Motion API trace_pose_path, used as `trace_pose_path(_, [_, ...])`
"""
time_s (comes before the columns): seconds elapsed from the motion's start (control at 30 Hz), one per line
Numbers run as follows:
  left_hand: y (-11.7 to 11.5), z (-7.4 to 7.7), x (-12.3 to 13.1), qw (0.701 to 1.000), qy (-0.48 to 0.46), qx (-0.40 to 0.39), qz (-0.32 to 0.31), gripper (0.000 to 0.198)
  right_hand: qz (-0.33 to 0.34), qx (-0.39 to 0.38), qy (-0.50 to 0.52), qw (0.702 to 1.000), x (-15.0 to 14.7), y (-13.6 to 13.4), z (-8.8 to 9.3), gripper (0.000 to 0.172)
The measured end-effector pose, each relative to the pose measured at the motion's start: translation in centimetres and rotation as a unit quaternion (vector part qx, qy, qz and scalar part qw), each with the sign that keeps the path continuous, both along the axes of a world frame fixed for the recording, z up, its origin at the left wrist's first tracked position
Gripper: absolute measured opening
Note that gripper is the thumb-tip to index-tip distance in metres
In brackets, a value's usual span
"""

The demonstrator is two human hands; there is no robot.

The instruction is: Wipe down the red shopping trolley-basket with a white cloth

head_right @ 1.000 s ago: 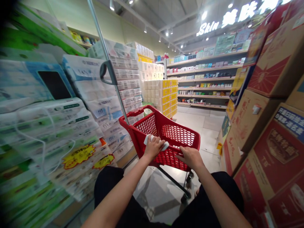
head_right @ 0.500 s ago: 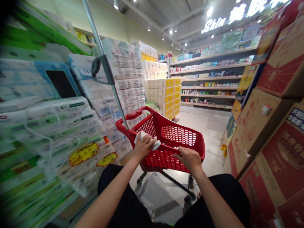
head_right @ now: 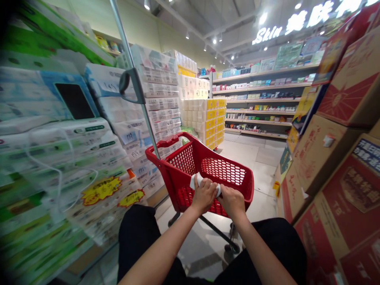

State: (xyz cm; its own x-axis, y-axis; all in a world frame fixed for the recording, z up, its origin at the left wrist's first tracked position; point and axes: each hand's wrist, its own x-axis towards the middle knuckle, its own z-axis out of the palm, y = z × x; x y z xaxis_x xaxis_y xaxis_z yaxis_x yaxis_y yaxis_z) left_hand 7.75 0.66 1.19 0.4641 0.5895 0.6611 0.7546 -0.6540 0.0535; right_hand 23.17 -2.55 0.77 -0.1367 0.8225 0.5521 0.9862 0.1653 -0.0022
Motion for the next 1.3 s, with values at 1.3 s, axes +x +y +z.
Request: trace_pose_path(1.3, [5.0, 0.8, -8.8, 0.996, 0.051, -0.052, -0.055, 0.026, 0.139, 0.003, -0.012, 0.990, -3.4, -1.9, -0.9, 0.023])
